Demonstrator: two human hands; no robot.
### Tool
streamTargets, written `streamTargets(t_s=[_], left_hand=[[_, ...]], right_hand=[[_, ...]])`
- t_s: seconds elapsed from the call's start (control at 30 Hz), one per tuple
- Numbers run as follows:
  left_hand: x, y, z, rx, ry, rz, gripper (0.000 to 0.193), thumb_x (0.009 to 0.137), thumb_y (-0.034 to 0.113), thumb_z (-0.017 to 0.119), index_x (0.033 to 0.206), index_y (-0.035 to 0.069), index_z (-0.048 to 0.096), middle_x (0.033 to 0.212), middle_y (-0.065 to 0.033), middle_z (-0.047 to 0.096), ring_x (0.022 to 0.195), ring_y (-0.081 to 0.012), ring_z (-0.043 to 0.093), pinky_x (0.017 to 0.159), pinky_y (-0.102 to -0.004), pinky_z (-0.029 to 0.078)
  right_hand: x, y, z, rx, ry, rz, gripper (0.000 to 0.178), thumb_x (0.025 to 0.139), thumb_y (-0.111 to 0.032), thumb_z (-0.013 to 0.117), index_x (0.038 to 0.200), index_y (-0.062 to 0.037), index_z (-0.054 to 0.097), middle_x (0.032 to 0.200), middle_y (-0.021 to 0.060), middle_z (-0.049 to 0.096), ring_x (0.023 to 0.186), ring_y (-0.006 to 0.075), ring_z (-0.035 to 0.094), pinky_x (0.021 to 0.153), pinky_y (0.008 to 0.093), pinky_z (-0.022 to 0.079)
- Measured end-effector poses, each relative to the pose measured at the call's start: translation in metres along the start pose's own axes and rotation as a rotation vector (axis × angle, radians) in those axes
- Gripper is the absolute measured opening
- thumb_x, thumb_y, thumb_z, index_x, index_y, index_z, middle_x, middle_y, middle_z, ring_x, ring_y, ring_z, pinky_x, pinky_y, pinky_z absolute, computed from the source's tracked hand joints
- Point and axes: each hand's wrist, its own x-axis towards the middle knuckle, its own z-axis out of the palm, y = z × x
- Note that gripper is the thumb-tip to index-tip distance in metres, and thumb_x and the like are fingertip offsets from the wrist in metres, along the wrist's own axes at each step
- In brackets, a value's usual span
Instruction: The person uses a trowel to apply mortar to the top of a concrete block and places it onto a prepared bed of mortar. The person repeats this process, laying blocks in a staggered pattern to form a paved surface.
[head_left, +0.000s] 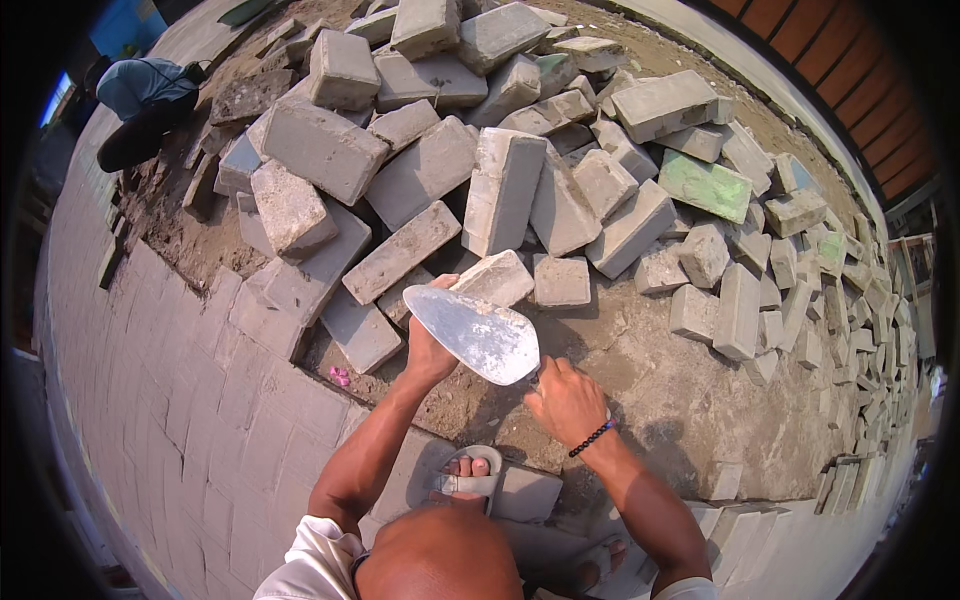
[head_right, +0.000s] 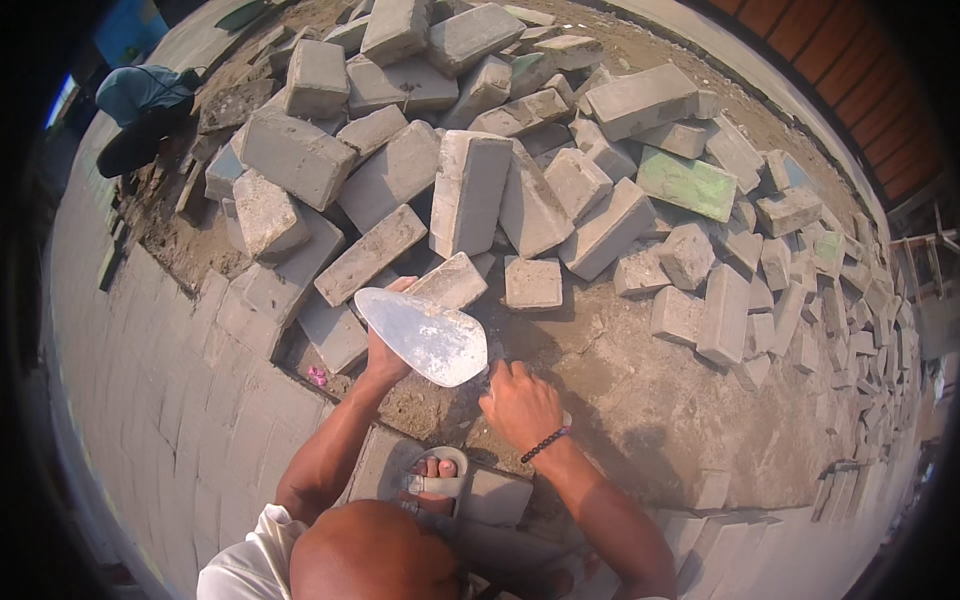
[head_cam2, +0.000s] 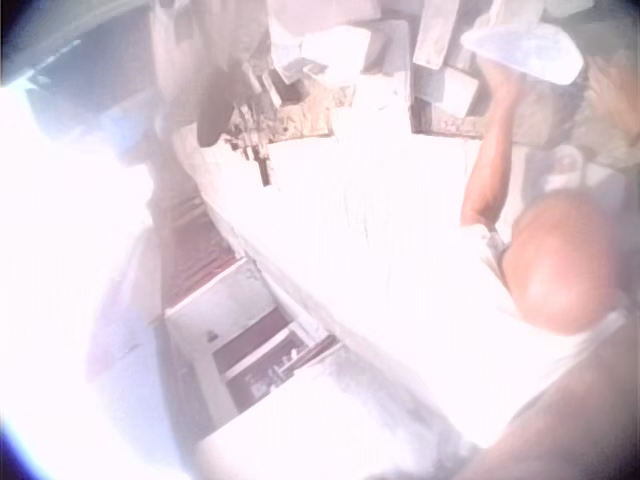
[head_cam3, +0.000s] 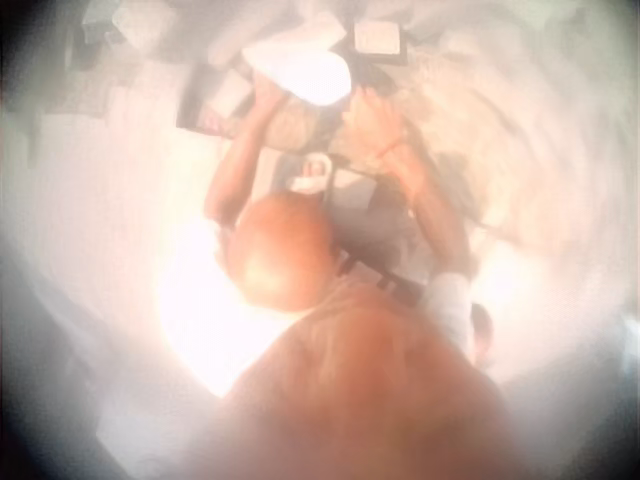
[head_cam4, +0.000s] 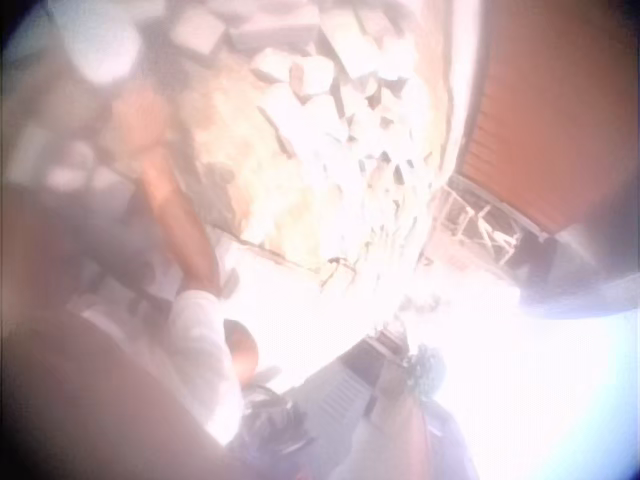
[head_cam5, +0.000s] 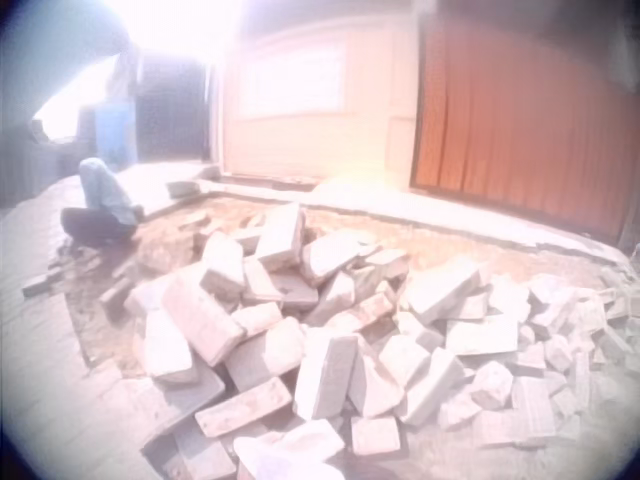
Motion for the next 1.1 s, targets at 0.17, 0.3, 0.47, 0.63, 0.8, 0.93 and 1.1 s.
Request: streamTargets(t_s=[0.17,0.3,0.47,0.63,0.8,0.93,1.1], left_hand=[[0.003,0.006,-0.016,-0.410,-0.007,-0.331,0.062,0.075,0.014,0.081,0.126,-0.004,0.051,0.122,-0.0134,0.059,0.106,-0.0202,0.060,0.097,-0.0346,0.048],[-0.007,0.034,-0.004,-0.060,0.252,-0.265,0.075,0.069,0.007,0.079,0.131,-0.014,0.044,0.125,-0.0219,0.056,0.110,-0.0302,0.056,0.101,-0.0381,0.043],[-0.019,0.039,-0.009,0.214,0.142,-0.310,0.092,0.074,0.011,0.079,0.147,-0.016,0.030,0.146,-0.0282,0.043,0.133,-0.0336,0.045,0.113,-0.0393,0.032],[0.007,0.058,-0.016,-0.082,0.133,-0.239,0.063,0.066,0.011,0.083,0.119,-0.007,0.053,0.111,-0.0183,0.063,0.104,-0.0272,0.059,0.096,-0.0389,0.046],[0.021,0.060,0.029,0.122,-0.022,-0.178,0.066,0.060,0.030,0.089,0.109,-0.002,0.060,0.100,-0.0151,0.058,0.094,-0.0307,0.057,0.086,-0.0402,0.045],[0.020,0.064,0.005,0.269,-0.056,-0.075,0.068,0.060,0.029,0.090,0.113,-0.001,0.061,0.101,-0.0134,0.060,0.095,-0.0284,0.059,0.087,-0.0383,0.046],[0.009,0.065,0.008,0.316,-0.032,-0.073,0.068,0.059,0.028,0.090,0.114,-0.001,0.061,0.101,-0.0142,0.060,0.096,-0.0307,0.059,0.088,-0.0391,0.046]], right_hand=[[-0.010,-0.011,0.006,0.081,0.039,-0.100,0.035,0.085,-0.015,0.060,0.111,0.0089,0.055,0.088,0.0267,0.065,0.076,0.0439,0.069,0.066,0.0494,0.058],[0.008,0.049,-0.001,0.187,0.058,0.209,0.036,0.086,-0.022,0.063,0.106,0.0063,0.055,0.081,0.0277,0.065,0.079,0.0466,0.066,0.070,0.0540,0.053],[-0.025,0.040,-0.062,0.429,0.021,0.339,0.035,0.087,-0.020,0.059,0.109,0.0056,0.053,0.081,0.0301,0.064,0.080,0.0483,0.064,0.074,0.0549,0.049],[-0.003,0.029,-0.050,0.327,0.120,0.148,0.031,0.087,-0.020,0.060,0.105,0.0031,0.051,0.096,0.0286,0.061,0.090,0.0481,0.062,0.079,0.0546,0.049],[-0.024,0.075,-0.047,0.332,0.114,0.219,0.037,0.086,-0.020,0.063,0.117,-0.0016,0.057,0.100,0.0264,0.067,0.095,0.0480,0.062,0.081,0.0539,0.050],[-0.007,0.063,-0.047,0.278,0.021,0.214,0.040,0.085,-0.021,0.064,0.120,-0.0043,0.057,0.101,0.0267,0.068,0.096,0.0487,0.062,0.083,0.0532,0.050],[-0.011,0.063,-0.026,0.278,-0.052,0.169,0.040,0.085,-0.020,0.063,0.120,-0.0023,0.056,0.097,0.0277,0.067,0.094,0.0495,0.062,0.082,0.0537,0.050]])
